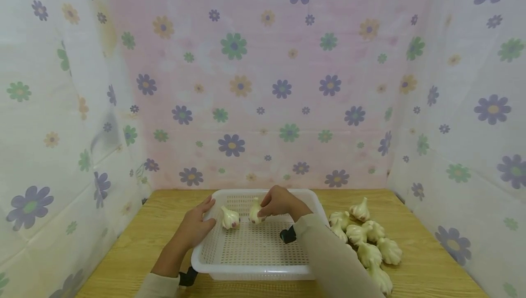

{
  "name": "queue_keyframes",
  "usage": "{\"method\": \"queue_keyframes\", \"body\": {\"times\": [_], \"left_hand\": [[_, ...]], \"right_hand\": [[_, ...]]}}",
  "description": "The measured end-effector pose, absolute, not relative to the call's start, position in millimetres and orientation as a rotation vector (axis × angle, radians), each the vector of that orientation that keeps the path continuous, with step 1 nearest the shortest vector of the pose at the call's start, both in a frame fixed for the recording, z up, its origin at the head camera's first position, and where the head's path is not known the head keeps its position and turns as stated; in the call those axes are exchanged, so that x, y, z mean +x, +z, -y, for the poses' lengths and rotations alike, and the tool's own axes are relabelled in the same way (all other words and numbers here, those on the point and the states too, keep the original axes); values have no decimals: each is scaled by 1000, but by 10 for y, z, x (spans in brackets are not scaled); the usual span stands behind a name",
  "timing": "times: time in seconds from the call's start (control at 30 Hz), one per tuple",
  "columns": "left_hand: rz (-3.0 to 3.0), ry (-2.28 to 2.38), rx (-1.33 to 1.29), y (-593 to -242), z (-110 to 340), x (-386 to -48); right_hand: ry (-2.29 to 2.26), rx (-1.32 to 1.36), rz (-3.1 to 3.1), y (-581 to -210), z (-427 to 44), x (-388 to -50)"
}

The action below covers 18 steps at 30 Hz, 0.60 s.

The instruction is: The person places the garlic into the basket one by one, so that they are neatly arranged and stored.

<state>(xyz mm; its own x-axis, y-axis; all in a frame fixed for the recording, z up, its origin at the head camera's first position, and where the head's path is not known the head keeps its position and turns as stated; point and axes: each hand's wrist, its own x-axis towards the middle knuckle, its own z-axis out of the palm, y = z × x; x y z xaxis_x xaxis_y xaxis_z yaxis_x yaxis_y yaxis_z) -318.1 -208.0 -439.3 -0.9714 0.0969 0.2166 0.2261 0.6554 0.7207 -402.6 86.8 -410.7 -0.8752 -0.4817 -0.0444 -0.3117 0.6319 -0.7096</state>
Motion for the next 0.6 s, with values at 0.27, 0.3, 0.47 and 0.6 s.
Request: {"method": "queue_keyframes", "body": {"times": [0.27, 0.3, 0.47, 0.6], "left_hand": [[2696, -1198, -309, -4420, 2092, -3178], [2698, -1200, -310, -4420, 2092, -3175], [2695, -1193, -319, -4416, 2096, -3180], [2694, -1191, -324, -4415, 2101, -3187]], "right_hand": [[-1053, -640, -2642, -4123, -682, -3990], [-1043, -640, -2652, -4127, -664, -3988], [-1023, -614, -2673, -4155, -595, -3988], [-1014, -615, -2677, -4172, -560, -3985]]}}
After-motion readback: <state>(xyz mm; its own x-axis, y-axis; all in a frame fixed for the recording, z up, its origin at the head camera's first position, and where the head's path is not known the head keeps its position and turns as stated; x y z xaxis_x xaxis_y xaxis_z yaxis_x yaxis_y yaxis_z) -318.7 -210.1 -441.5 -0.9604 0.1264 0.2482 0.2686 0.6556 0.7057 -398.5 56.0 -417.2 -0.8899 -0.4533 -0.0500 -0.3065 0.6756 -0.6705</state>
